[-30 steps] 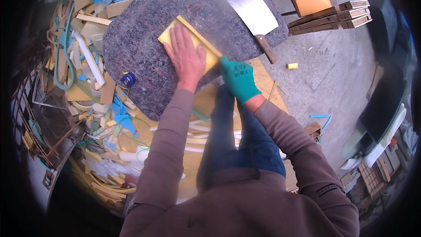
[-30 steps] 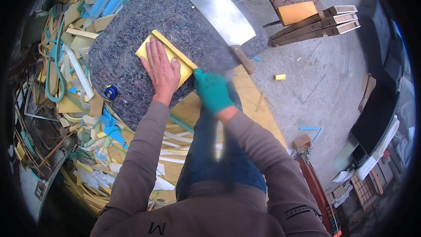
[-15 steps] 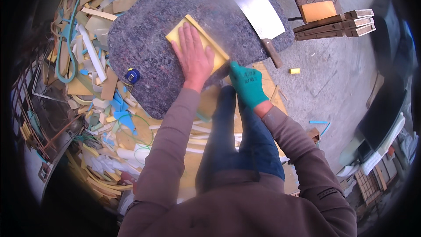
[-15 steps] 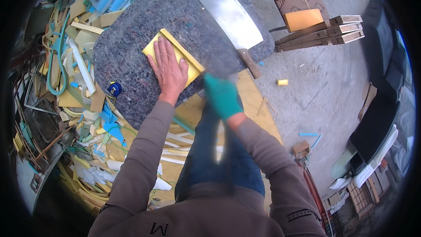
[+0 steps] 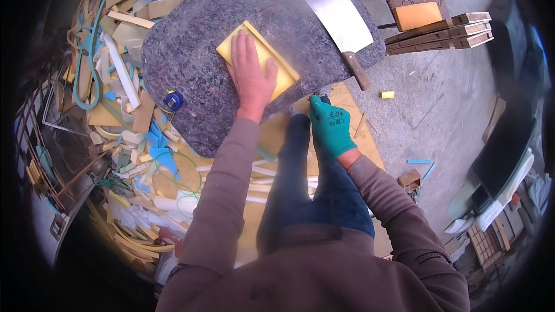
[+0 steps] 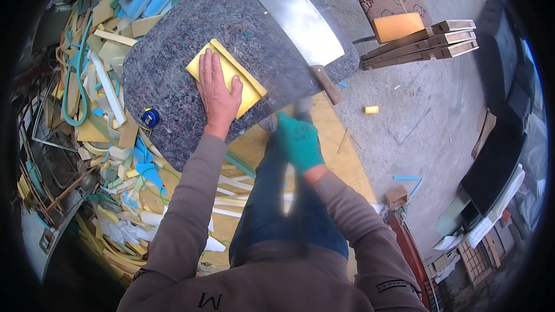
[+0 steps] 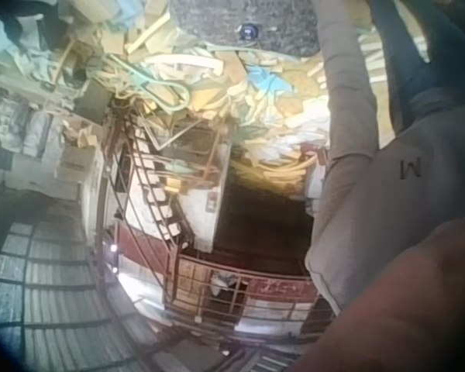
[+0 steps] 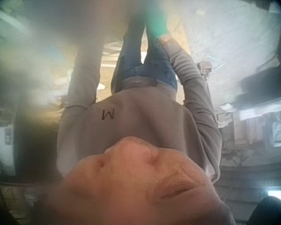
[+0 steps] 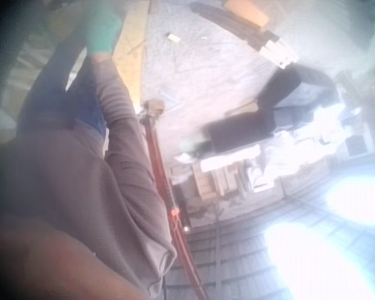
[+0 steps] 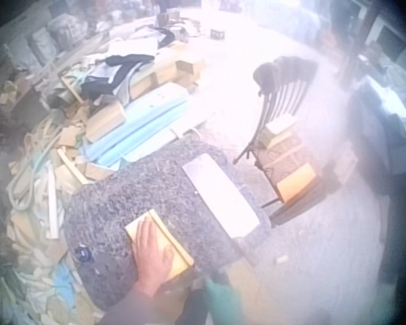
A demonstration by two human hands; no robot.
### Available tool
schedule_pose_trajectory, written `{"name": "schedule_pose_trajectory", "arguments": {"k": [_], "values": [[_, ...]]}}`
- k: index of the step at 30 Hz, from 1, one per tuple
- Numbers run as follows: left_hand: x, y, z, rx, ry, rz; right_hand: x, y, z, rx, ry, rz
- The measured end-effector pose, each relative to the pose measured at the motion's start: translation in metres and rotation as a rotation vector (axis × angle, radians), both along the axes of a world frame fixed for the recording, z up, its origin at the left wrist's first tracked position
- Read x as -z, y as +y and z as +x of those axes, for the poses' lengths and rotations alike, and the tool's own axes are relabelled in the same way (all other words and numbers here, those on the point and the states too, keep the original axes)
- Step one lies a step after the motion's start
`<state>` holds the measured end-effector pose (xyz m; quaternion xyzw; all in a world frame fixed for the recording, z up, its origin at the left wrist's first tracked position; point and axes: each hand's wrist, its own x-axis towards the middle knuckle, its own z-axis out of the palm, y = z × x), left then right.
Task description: The person measures and cuts rectangular yellow foam pieces on a workbench using a tape measure, a straightedge, and a hand saw. They repeatedly measure, align, and saw the foam into smaller sections, then stack the cut pieces.
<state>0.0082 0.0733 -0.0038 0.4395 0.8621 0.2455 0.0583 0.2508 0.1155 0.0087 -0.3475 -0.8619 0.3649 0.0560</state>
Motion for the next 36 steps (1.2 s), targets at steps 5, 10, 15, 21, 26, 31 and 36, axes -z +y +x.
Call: {"name": "schedule_pose_trajectory", "arguments": {"k": [5,10,15,21,26,31,36], "values": [[-0.013,-0.002,0.004,0.004,-0.011,0.157,-0.011,-0.009,0.015,-0.004,0.061,0.038],[-0.009,-0.001,0.021,-0.003,0.150,-0.103,-0.009,-0.019,0.019,0.016,-0.117,0.006],[0.006,-0.004,0.020,0.034,0.164,-0.157,-0.005,-0.028,0.015,0.163,-0.145,-0.045],[0.010,-0.002,0.017,0.032,0.183,-0.236,0.005,-0.035,0.017,0.220,0.027,-0.011],[0.012,-0.004,0.017,0.033,0.198,-0.225,0.017,-0.029,0.001,0.167,0.060,0.057],[0.015,-0.005,0.017,0.016,0.210,-0.241,0.028,-0.010,-0.028,0.101,0.061,0.036],[0.015,-0.005,0.019,0.012,0.166,-0.250,0.020,-0.020,-0.008,0.136,0.067,0.023]]}}
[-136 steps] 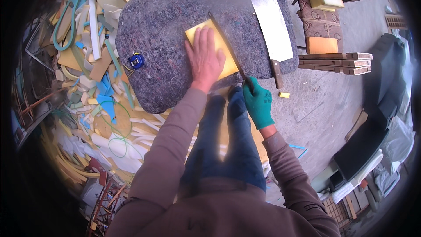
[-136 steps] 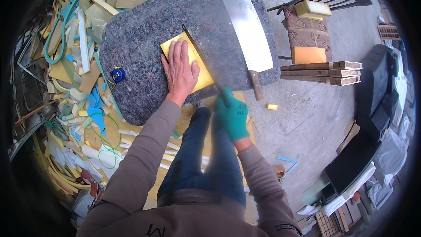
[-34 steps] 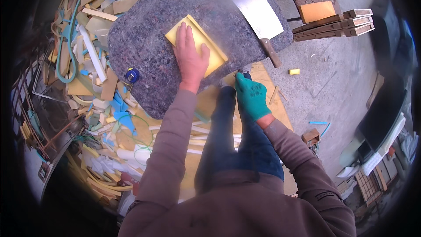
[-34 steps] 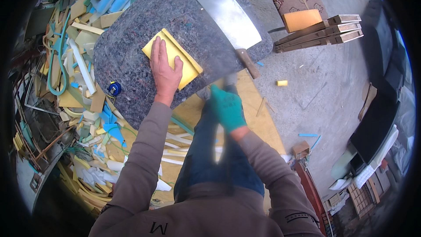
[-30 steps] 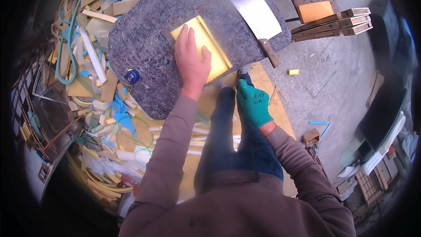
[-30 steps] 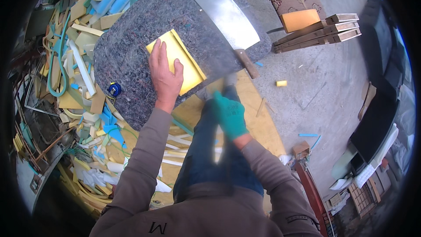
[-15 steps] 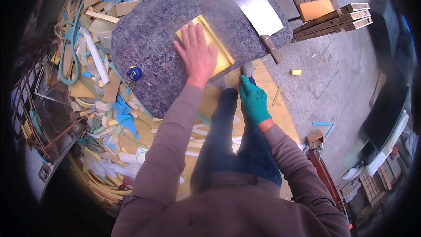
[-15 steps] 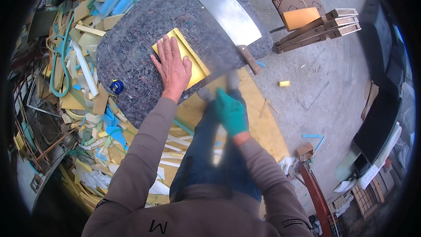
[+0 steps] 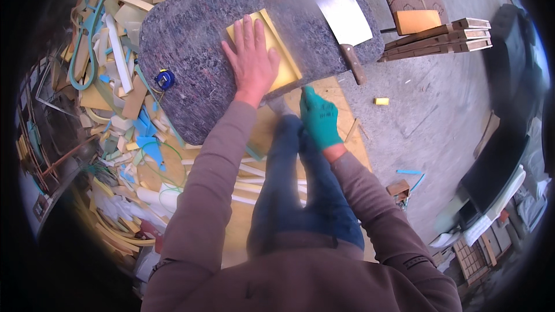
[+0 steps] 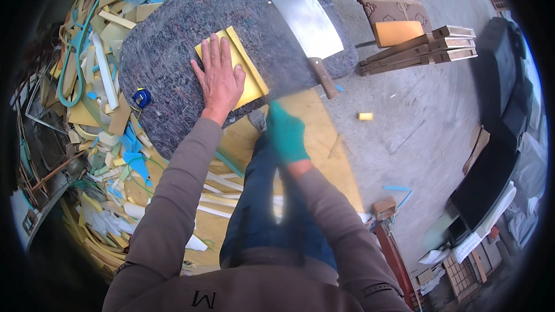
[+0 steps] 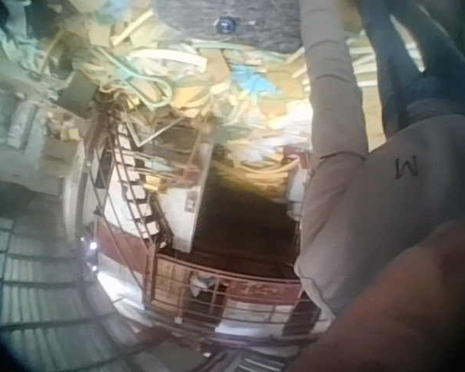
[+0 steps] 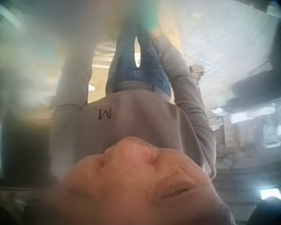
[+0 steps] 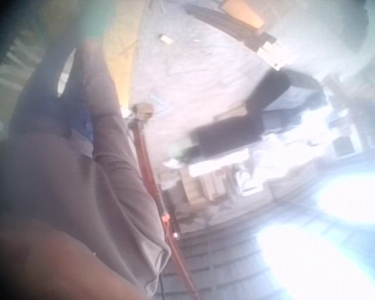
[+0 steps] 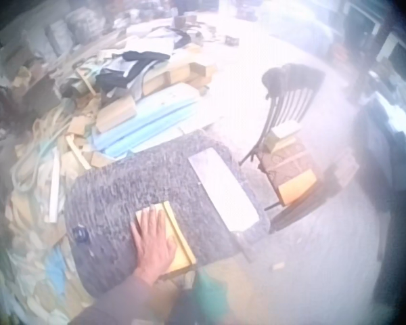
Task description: The person measures and cuts rectangular yellow foam pieces on a workbench using a tape measure, a straightedge, and a hand saw. They repeatedly measure, align, and saw the foam into smaller sections, then stack the cut pieces.
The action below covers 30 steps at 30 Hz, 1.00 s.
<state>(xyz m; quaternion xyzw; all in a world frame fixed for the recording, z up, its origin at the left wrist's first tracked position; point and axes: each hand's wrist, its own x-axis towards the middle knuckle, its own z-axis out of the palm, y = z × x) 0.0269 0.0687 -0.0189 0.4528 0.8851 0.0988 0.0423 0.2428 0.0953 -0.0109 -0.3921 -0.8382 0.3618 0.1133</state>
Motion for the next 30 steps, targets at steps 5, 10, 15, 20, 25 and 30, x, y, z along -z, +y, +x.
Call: {"name": "schedule_pose_trajectory", "arguments": {"k": [5,10,15,20,25,30], "values": [[0.002,-0.001,0.000,0.010,0.014,0.034,-0.010,-0.004,0.013,-0.038,-0.044,0.007],[0.004,-0.002,-0.001,0.012,0.028,0.059,0.005,0.016,-0.011,-0.101,0.050,0.033],[0.004,-0.001,-0.001,0.007,0.010,0.053,-0.003,0.001,0.009,-0.085,-0.092,0.024],[0.004,-0.002,0.000,0.011,0.028,0.031,0.009,0.013,-0.012,-0.090,0.021,0.081],[0.002,-0.001,0.001,0.004,0.017,0.011,0.003,0.008,0.000,-0.100,-0.156,0.002],[0.003,-0.001,0.000,0.010,0.028,0.035,0.001,0.003,0.004,-0.097,-0.049,0.069]]}}
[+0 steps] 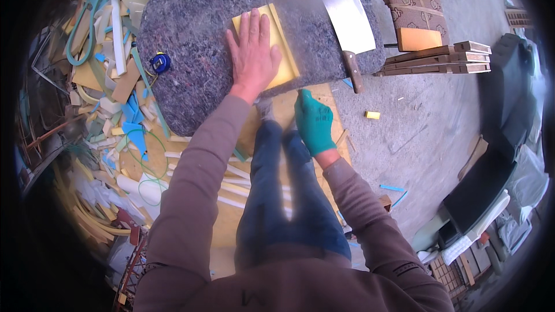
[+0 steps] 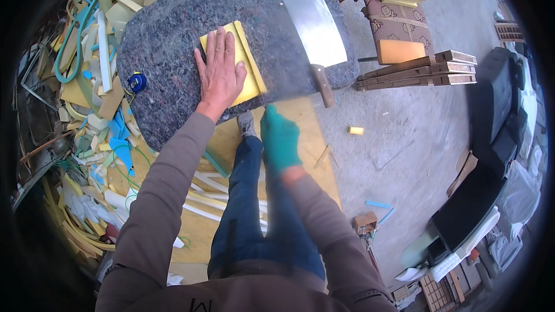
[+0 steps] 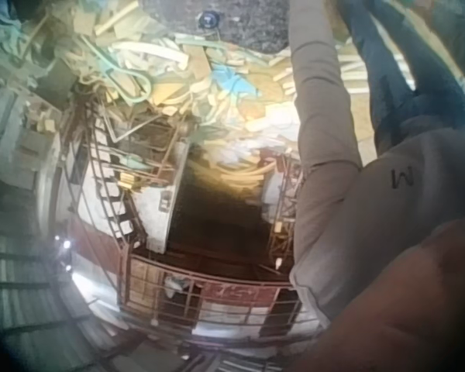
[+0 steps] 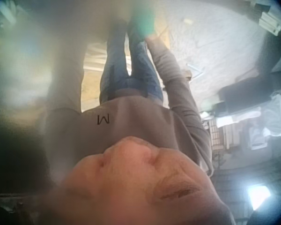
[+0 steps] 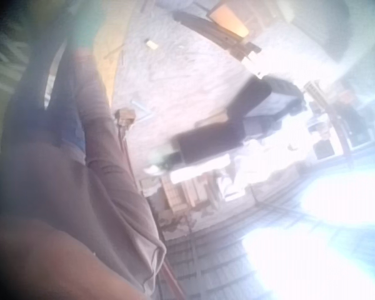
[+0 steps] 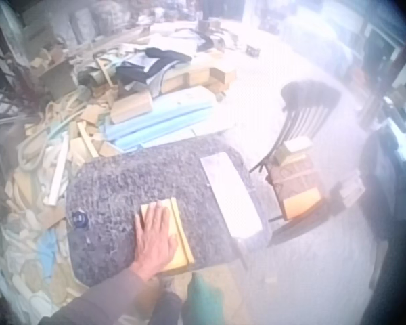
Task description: The person measures and cuts rectangular yellow foam pieces on a workbench using a tape measure, a straightedge, and a hand saw. They repeatedly measure, align, and saw the foam into smaller sections, then stack the cut pieces.
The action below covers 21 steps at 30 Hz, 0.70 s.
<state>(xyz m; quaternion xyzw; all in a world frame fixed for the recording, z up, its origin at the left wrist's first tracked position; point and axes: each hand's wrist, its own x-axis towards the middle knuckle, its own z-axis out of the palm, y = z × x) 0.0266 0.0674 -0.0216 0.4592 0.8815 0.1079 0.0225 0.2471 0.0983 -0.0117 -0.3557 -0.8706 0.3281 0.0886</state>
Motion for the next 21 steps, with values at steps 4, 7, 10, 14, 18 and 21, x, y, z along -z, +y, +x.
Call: {"name": "schedule_pose_trajectory", "arguments": {"k": [4,7,10,14,18,21], "values": [[0.004,-0.002,0.000,0.006,0.022,0.023,0.022,0.017,-0.023,-0.004,0.106,0.022],[0.005,-0.002,0.001,0.013,0.028,0.020,0.020,0.012,-0.013,-0.012,0.113,-0.008],[0.003,-0.001,0.001,0.003,0.006,-0.011,0.000,-0.008,0.013,-0.011,-0.043,0.016],[0.002,-0.001,0.001,0.007,-0.003,-0.003,-0.010,-0.007,0.014,0.013,-0.080,-0.094],[0.003,-0.001,0.000,0.004,0.011,-0.007,0.013,0.016,-0.022,-0.009,0.115,0.051],[0.001,0.000,0.000,0.007,0.010,-0.017,0.011,0.009,-0.015,0.040,0.063,-0.058]]}}
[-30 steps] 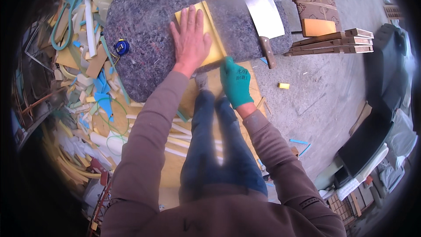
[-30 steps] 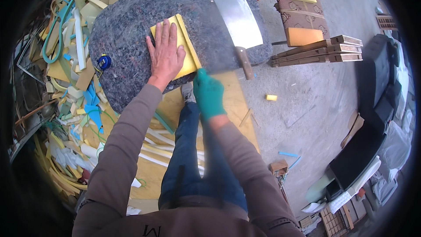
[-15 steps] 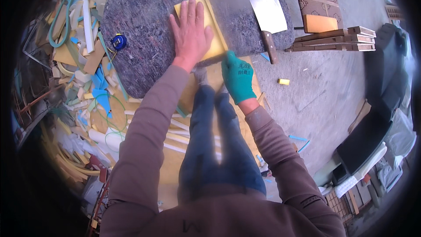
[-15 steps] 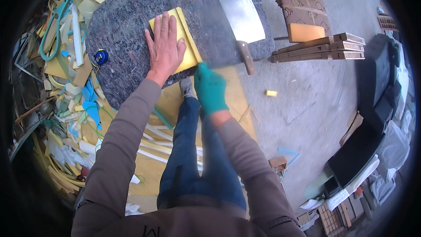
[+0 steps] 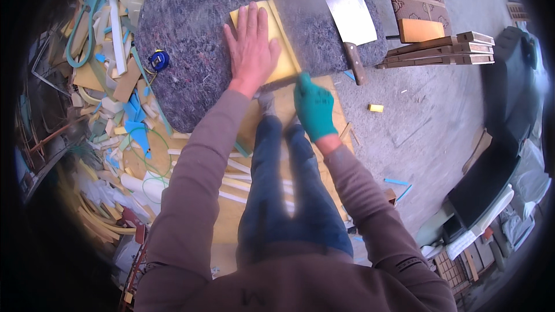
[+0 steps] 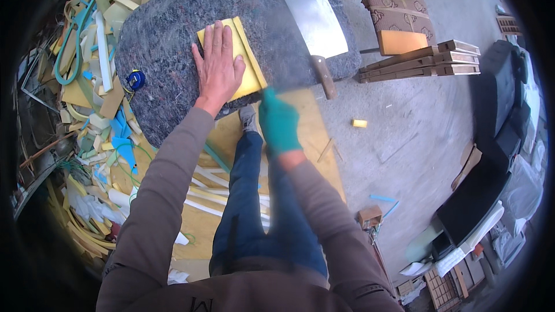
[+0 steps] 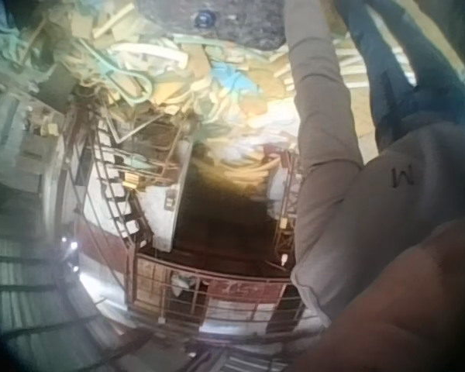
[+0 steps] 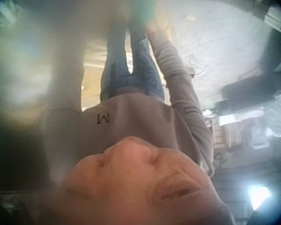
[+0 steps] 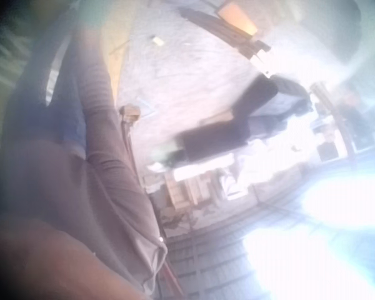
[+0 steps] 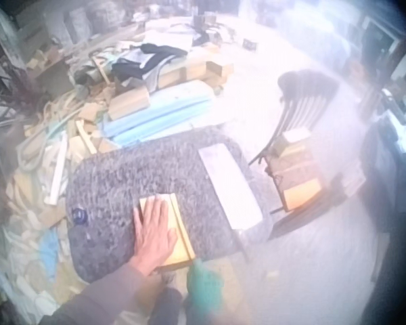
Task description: The person measures and cuts rectangular yellow foam pieces on a workbench using a tape measure, a straightedge, and a hand saw. They repeatedly measure, align, and saw the foam into smaller sections, then stack the cut pieces.
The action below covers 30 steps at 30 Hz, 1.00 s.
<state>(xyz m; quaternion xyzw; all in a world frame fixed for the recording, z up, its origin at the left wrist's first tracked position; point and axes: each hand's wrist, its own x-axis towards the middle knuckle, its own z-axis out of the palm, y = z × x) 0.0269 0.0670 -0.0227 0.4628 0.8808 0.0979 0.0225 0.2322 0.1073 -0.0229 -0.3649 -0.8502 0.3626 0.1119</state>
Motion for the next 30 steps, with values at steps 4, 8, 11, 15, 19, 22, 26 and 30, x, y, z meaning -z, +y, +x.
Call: {"name": "schedule_pose_trajectory", "arguments": {"k": [4,8,11,15,19,22,26,30], "values": [[-0.002,-0.001,0.002,-0.013,-0.012,-0.004,-0.015,-0.016,0.029,-0.011,-0.285,-0.072],[0.000,-0.002,0.001,0.006,-0.003,0.028,0.006,-0.003,0.007,-0.012,0.020,0.051],[0.000,-0.002,0.001,0.014,0.011,0.013,0.011,-0.003,0.004,-0.021,-0.005,0.000],[-0.003,0.000,0.001,-0.004,-0.035,-0.013,-0.007,-0.015,0.030,-0.001,-0.136,0.012],[-0.004,0.001,0.001,0.006,-0.028,-0.004,0.000,-0.005,0.014,-0.024,-0.046,0.040],[-0.004,-0.002,0.001,0.011,-0.004,-0.003,0.008,-0.002,0.006,-0.033,-0.003,0.014],[-0.004,0.000,0.002,0.008,-0.035,-0.019,-0.004,-0.014,0.032,-0.018,-0.081,0.051],[-0.006,0.001,0.002,0.003,-0.045,-0.013,-0.004,-0.010,0.028,-0.038,-0.029,0.003]]}}
